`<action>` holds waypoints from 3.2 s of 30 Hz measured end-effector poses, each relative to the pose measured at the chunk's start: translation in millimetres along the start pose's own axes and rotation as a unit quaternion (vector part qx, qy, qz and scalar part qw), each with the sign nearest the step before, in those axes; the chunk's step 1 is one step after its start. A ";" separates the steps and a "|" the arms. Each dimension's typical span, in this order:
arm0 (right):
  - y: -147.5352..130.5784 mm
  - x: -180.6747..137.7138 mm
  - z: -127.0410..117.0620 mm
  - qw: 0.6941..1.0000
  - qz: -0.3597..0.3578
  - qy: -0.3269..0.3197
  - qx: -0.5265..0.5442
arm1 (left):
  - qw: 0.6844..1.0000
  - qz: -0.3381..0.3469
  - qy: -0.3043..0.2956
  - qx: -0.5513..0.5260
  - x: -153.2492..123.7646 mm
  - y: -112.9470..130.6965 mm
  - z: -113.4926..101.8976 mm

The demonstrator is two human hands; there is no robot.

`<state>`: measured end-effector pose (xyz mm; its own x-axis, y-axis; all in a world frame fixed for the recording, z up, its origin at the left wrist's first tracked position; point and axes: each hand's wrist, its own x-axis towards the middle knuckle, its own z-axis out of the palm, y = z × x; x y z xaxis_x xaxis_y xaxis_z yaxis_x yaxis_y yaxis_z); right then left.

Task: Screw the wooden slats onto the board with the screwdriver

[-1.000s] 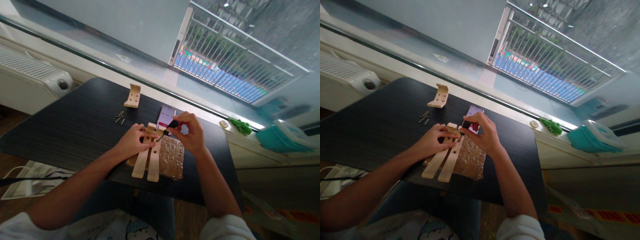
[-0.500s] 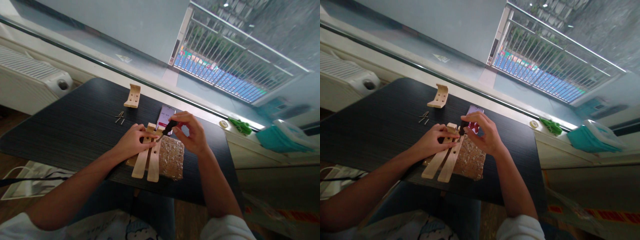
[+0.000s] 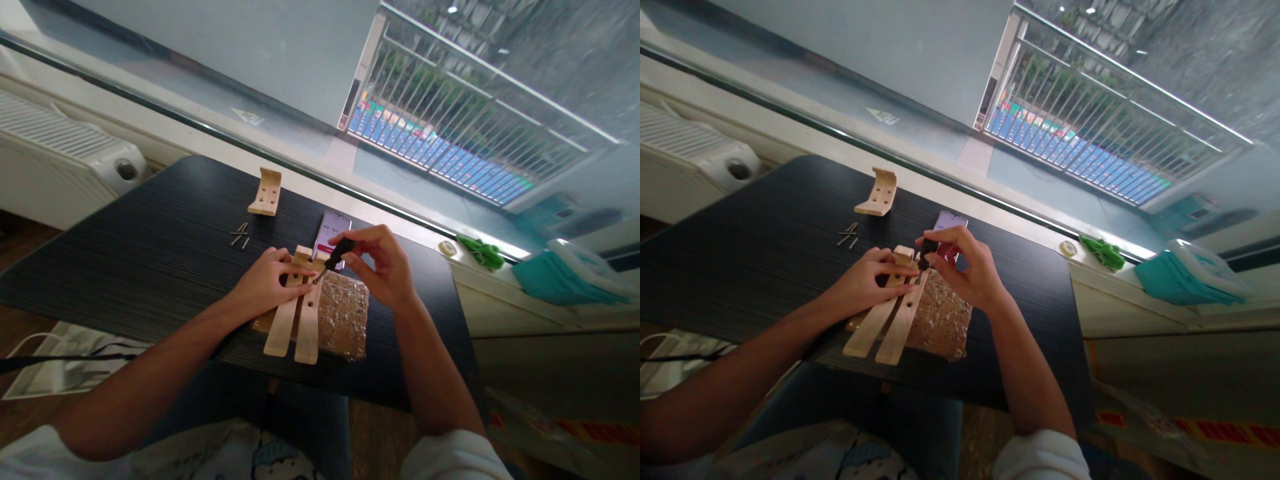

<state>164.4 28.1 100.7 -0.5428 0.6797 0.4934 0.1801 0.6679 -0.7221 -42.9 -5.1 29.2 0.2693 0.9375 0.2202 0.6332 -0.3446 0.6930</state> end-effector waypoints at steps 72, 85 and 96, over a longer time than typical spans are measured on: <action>-1.6 0.6 -2.4 0.998 -0.038 -0.030 -0.028 | 1.000 0.004 -0.001 0.004 -0.1 -1.1 0.8; 0.8 0.8 -3.6 0.998 -0.040 -0.011 -0.055 | 1.000 0.009 0.005 -0.004 -0.6 -3.3 1.6; 2.9 0.6 -1.6 0.995 -0.045 0.030 -0.089 | 1.000 0.003 0.005 -0.002 -0.5 -2.2 0.8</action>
<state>165.9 30.9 99.7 -0.5146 0.6275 0.5843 0.2782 0.7668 -0.5785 -43.9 -4.8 27.0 0.2663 0.9356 0.2319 0.6282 -0.3510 0.6944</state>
